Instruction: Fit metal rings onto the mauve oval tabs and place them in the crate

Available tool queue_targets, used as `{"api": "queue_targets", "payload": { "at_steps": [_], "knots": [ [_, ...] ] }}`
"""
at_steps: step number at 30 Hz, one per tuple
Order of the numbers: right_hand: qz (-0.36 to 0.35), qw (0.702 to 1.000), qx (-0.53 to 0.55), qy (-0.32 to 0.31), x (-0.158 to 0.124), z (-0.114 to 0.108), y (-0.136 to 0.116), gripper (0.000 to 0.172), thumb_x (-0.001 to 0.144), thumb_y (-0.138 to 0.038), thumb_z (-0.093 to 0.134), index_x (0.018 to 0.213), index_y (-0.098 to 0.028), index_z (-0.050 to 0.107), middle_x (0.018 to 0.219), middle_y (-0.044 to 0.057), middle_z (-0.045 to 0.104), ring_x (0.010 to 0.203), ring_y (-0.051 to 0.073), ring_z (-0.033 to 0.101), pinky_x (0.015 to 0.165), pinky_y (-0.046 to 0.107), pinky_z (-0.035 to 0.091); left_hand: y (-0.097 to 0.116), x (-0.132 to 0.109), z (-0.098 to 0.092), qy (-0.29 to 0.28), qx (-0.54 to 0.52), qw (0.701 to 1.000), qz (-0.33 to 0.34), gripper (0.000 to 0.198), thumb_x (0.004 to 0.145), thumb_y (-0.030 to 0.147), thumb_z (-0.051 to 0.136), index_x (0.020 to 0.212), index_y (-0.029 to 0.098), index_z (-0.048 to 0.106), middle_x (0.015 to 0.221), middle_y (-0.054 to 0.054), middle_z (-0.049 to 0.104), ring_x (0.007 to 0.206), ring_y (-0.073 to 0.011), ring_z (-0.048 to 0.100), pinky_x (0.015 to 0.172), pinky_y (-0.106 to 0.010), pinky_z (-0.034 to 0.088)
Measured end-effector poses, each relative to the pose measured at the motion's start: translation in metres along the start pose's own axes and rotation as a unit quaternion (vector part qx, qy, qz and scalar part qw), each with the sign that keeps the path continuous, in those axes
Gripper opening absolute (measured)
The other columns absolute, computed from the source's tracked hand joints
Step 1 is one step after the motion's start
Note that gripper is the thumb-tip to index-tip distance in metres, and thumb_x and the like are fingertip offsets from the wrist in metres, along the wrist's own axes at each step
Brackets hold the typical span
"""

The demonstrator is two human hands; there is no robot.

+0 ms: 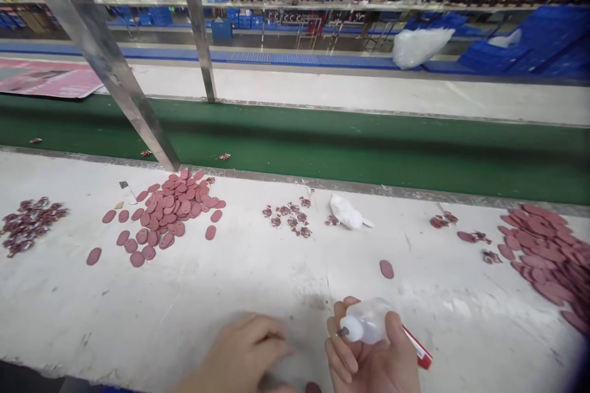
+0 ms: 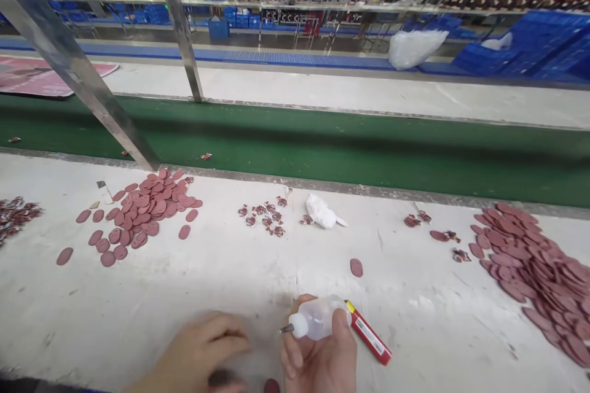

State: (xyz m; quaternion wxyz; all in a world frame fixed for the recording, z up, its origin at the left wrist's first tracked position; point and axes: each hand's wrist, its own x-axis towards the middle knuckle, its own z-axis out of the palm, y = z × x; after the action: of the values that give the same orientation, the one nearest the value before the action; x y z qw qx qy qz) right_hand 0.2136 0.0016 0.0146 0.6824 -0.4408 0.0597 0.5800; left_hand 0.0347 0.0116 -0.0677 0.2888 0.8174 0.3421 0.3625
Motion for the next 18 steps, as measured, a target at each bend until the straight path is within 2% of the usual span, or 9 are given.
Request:
{"api": "queue_targets", "payload": {
  "at_steps": [2, 4, 6, 8, 11, 14, 18],
  "knots": [
    [-0.006, 1.0, 0.016, 0.015, -0.002, -0.003, 0.008, 0.04, 0.072, -0.05, 0.092, 0.088, -0.021, 0.071, 0.086, -0.003, 0.074, 0.041, 0.004, 0.05, 0.039, 0.016, 0.044, 0.008, -0.006, 0.024, 0.011, 0.061, 0.997, 0.047, 0.009, 0.09, 0.035, 0.072, 0.087, 0.027, 0.073, 0.086, 0.001, 0.075, 0.072, -0.0168, 0.065, 0.06, -0.029, 0.043],
    [0.001, 0.999, 0.026, 0.021, -0.005, -0.005, 0.017, 0.042, 0.073, -0.053, 0.091, 0.09, -0.02, 0.072, 0.084, -0.003, 0.074, 0.04, 0.003, 0.048, 0.039, 0.016, 0.043, 0.017, -0.009, 0.045, 0.034, 0.107, 0.991, 0.077, 0.019, 0.091, 0.031, 0.07, 0.074, 0.025, 0.066, 0.079, 0.001, 0.07, 0.067, -0.0173, 0.059, 0.056, -0.032, 0.035],
    [0.006, 0.999, 0.034, 0.024, -0.005, -0.006, 0.025, 0.041, 0.074, -0.053, 0.09, 0.091, -0.019, 0.073, 0.083, -0.003, 0.073, 0.04, 0.002, 0.046, 0.039, 0.016, 0.042, 0.024, -0.009, 0.056, 0.054, 0.133, 0.985, 0.092, 0.023, 0.09, 0.033, 0.068, 0.069, 0.023, 0.062, 0.074, 0.0, 0.065, 0.065, -0.0182, 0.055, 0.055, -0.034, 0.03],
    [0.004, 0.999, 0.038, 0.025, -0.003, -0.01, 0.027, 0.042, 0.076, -0.054, 0.088, 0.092, -0.019, 0.072, 0.084, -0.003, 0.072, 0.04, 0.002, 0.045, 0.039, 0.017, 0.041, 0.029, -0.007, 0.057, 0.062, 0.149, 0.982, 0.1, 0.02, 0.09, 0.031, 0.065, 0.072, 0.022, 0.064, 0.073, -0.001, 0.064, 0.064, -0.0185, 0.054, 0.054, -0.035, 0.03],
    [-0.008, 0.999, 0.032, 0.027, 0.005, -0.018, 0.021, 0.044, 0.076, -0.056, 0.087, 0.092, -0.018, 0.072, 0.084, -0.002, 0.072, 0.039, 0.002, 0.044, 0.036, 0.017, 0.04, 0.03, -0.004, 0.049, 0.053, 0.163, 0.977, 0.13, 0.014, 0.09, 0.018, 0.062, 0.078, 0.02, 0.067, 0.074, 0.0, 0.067, 0.063, -0.0167, 0.054, 0.054, -0.033, 0.034],
    [-0.026, 0.999, 0.026, 0.026, 0.013, -0.023, 0.008, 0.046, 0.072, -0.055, 0.089, 0.09, -0.017, 0.071, 0.08, -0.002, 0.07, 0.039, 0.003, 0.043, 0.033, 0.017, 0.037, 0.028, -0.001, 0.042, 0.026, 0.174, 0.969, 0.174, 0.015, 0.092, 0.01, 0.057, 0.087, 0.015, 0.071, 0.08, -0.002, 0.071, 0.065, -0.0167, 0.057, 0.055, -0.033, 0.038],
    [-0.033, 0.999, 0.024, 0.017, 0.015, -0.024, -0.001, 0.044, 0.073, -0.052, 0.089, 0.089, -0.016, 0.07, 0.076, -0.002, 0.067, 0.04, 0.004, 0.043, 0.034, 0.017, 0.04, 0.025, 0.005, 0.041, -0.017, 0.183, 0.959, 0.215, 0.019, 0.092, 0.01, 0.053, 0.098, 0.009, 0.071, 0.085, -0.01, 0.074, 0.065, -0.0197, 0.059, 0.054, -0.034, 0.04]
  ]
}}
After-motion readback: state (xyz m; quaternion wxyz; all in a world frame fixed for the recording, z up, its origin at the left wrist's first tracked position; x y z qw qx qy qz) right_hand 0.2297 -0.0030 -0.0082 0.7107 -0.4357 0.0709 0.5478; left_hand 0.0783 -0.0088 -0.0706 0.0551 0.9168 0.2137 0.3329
